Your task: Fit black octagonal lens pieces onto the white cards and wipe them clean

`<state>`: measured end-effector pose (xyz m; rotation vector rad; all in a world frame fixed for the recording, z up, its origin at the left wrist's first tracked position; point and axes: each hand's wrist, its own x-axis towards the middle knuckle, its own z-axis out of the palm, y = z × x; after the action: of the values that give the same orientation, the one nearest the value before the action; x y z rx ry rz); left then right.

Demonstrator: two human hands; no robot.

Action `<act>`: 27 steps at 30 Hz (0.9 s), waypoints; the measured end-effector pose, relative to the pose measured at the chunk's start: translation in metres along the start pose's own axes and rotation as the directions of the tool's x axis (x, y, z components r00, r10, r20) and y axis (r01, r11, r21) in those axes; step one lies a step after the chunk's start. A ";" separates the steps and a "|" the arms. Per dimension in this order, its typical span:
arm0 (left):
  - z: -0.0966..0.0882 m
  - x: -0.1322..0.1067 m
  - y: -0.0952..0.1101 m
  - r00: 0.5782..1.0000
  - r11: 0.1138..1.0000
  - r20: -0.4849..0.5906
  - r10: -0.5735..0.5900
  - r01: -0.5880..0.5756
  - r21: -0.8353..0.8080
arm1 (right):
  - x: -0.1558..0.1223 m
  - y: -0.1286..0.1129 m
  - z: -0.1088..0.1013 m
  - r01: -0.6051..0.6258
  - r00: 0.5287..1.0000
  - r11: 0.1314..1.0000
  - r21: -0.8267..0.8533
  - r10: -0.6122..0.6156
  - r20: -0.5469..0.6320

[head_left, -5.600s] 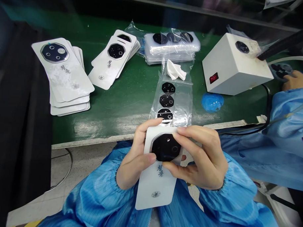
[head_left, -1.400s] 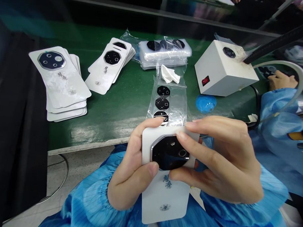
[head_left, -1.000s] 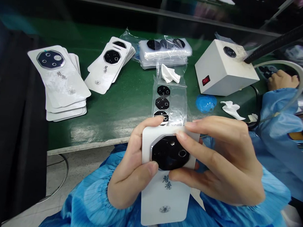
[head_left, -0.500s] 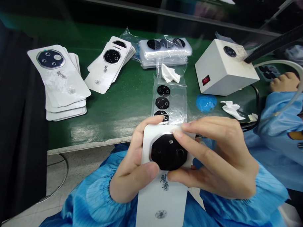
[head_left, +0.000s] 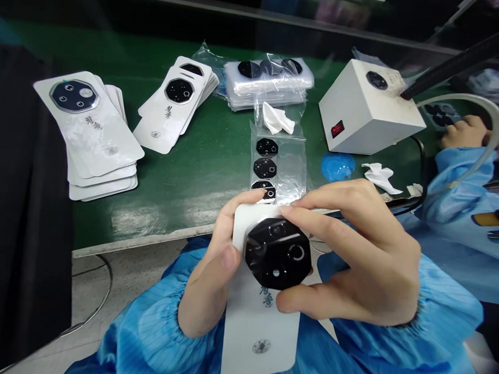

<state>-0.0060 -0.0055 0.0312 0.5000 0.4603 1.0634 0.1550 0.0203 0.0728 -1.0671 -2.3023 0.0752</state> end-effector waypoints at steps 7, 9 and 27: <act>-0.003 0.001 -0.002 0.998 0.998 -0.063 0.005 -0.001 0.065 | -0.002 0.005 0.000 0.015 0.999 0.999 0.029 -0.017 0.043; -0.006 0.002 -0.006 0.998 0.995 -0.060 0.030 -0.024 0.100 | -0.002 0.005 0.001 0.006 0.999 0.998 0.056 -0.008 0.035; -0.019 0.006 -0.011 0.979 0.978 0.022 -0.203 0.202 0.054 | 0.001 0.043 0.009 -0.449 0.890 0.546 0.708 0.342 0.301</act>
<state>-0.0067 -0.0008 0.0094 0.5012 0.5042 0.8498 0.1788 0.0518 0.0538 -1.0810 -1.7363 1.2358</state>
